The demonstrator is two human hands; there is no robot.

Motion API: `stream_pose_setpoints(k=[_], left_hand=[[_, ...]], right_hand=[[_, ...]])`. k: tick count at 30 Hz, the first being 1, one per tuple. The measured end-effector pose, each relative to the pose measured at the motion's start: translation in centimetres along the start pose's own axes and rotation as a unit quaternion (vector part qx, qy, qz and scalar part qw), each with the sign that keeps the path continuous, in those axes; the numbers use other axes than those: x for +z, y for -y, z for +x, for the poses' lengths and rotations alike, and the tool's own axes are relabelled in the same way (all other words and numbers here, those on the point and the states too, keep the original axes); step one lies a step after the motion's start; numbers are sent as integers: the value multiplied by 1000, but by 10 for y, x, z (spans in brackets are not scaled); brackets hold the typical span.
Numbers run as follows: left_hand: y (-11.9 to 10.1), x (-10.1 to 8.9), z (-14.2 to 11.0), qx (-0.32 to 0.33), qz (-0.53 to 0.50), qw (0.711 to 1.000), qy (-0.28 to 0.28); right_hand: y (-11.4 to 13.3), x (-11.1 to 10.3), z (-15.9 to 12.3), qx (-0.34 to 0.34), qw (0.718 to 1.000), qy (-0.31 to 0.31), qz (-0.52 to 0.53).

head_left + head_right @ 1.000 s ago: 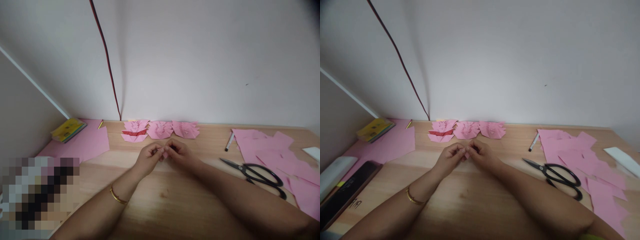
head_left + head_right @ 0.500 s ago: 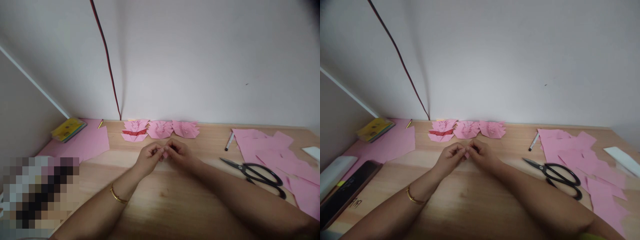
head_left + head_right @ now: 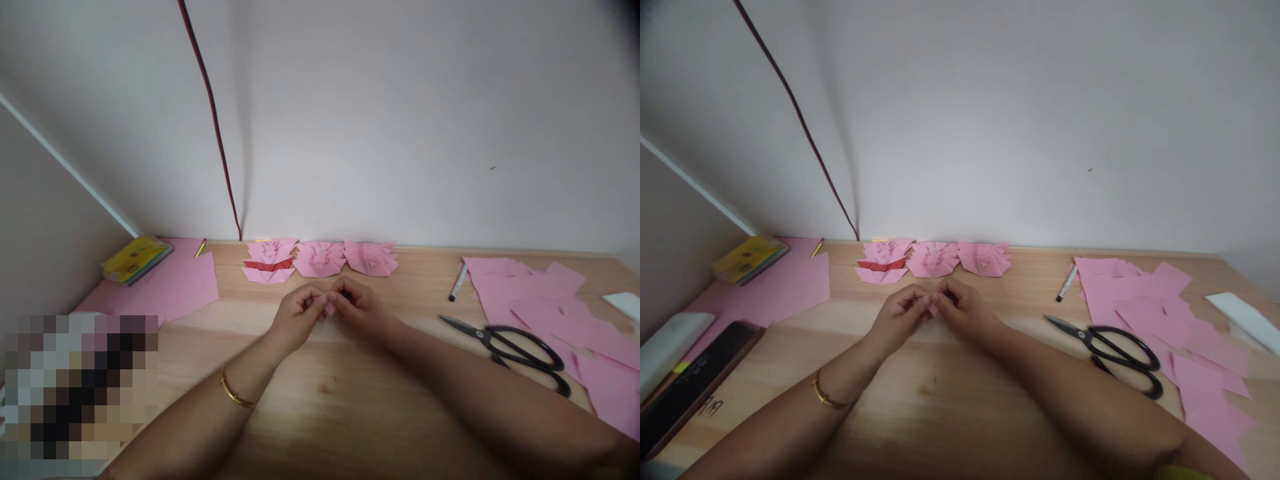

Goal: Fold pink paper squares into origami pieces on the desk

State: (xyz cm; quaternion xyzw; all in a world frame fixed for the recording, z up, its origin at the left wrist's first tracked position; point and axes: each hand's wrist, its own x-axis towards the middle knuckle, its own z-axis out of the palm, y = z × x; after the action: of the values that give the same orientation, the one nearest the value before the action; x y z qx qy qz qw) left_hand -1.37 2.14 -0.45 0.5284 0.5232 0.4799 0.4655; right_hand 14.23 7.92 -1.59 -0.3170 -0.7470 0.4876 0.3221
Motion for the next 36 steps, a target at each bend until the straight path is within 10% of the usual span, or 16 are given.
stream_pose_setpoints(k=[36], left_hand=[[-4,-2,1,11,24,999,39]], right_hand=[[-1,0,0,2,1000,-8,-8]])
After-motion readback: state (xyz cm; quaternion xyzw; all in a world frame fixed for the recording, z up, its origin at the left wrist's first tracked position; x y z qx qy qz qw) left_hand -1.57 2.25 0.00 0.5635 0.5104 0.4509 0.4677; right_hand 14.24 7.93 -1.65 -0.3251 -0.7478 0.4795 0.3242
